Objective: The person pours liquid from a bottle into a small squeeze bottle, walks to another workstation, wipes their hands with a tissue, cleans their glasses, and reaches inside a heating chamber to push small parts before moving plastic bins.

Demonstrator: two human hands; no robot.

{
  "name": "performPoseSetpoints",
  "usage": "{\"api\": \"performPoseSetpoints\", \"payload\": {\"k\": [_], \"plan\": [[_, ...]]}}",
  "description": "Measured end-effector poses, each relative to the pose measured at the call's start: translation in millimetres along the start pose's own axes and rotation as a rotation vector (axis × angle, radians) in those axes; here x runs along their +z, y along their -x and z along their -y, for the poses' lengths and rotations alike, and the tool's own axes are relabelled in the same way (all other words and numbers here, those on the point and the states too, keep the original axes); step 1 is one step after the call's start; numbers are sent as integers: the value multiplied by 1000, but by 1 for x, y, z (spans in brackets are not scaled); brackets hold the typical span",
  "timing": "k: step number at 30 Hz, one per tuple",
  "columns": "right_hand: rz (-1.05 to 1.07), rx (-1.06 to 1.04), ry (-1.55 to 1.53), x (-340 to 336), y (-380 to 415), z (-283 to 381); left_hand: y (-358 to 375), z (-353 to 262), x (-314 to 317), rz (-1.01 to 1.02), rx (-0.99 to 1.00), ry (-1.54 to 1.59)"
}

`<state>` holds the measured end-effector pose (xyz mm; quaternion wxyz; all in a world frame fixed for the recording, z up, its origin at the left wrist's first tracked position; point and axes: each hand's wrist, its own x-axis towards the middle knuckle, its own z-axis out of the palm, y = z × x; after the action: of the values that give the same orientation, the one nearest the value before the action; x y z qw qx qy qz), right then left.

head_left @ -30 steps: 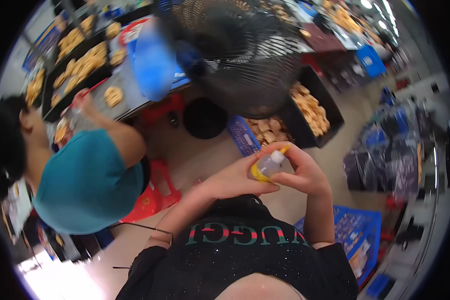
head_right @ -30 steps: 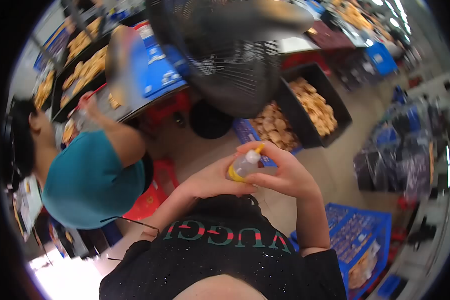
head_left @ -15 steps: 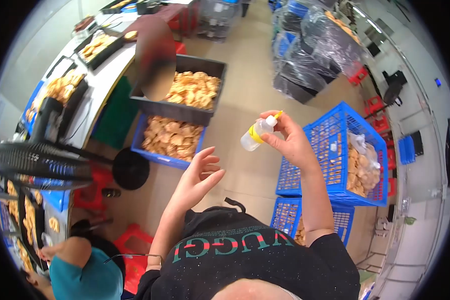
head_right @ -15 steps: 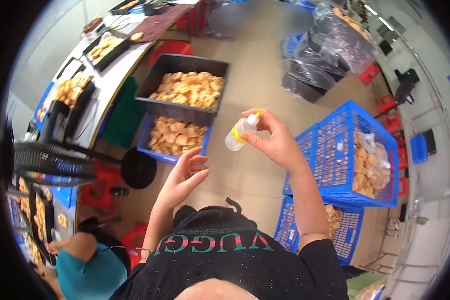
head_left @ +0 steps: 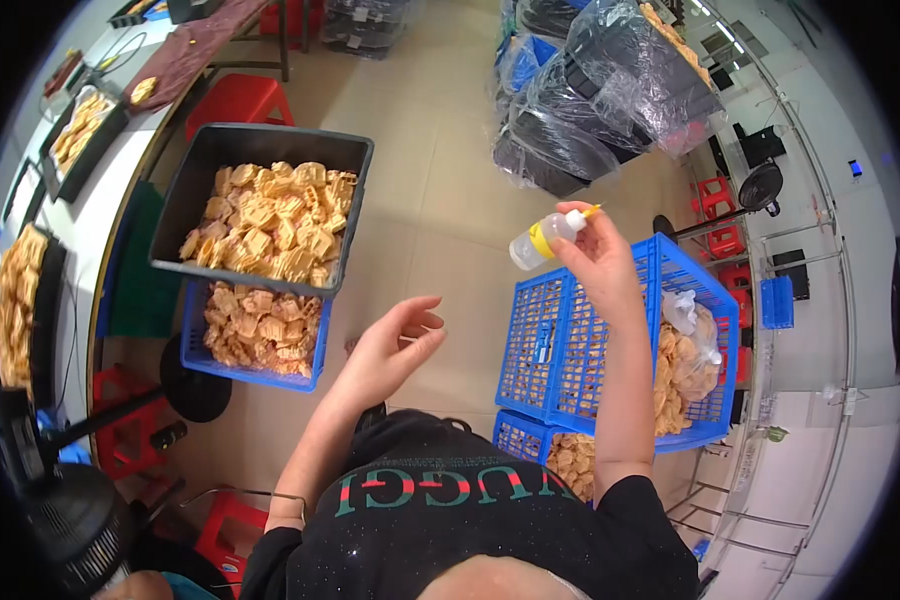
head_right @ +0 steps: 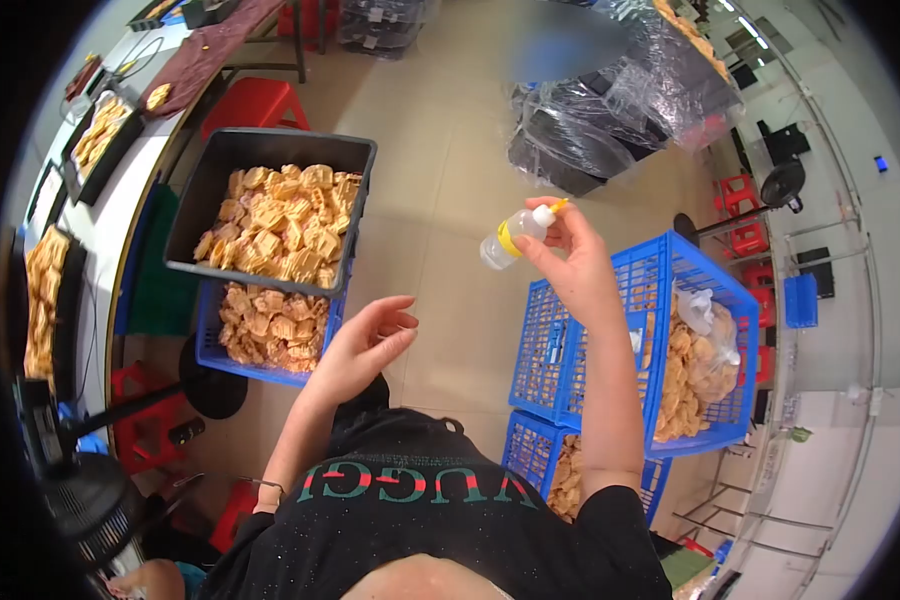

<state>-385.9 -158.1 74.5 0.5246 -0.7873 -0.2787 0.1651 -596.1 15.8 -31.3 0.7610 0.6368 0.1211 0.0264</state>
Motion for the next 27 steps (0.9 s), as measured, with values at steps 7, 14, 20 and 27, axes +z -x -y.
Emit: {"api": "performPoseSetpoints", "payload": {"k": [7,14,20,27], "plan": [[-8,108,-9,-47,-141,-16,-168,-55,-32,-71,-105,302],[20,64,-149,-113,-299,-76,-366,-63,-41,25,-41,1410],[204,49,-204,-170,-479,-90,-517,-114,-38,-14,96,1609],[418,1,-377,-170,-703,-105,-674,-108,-92,-377,167,1130]]}}
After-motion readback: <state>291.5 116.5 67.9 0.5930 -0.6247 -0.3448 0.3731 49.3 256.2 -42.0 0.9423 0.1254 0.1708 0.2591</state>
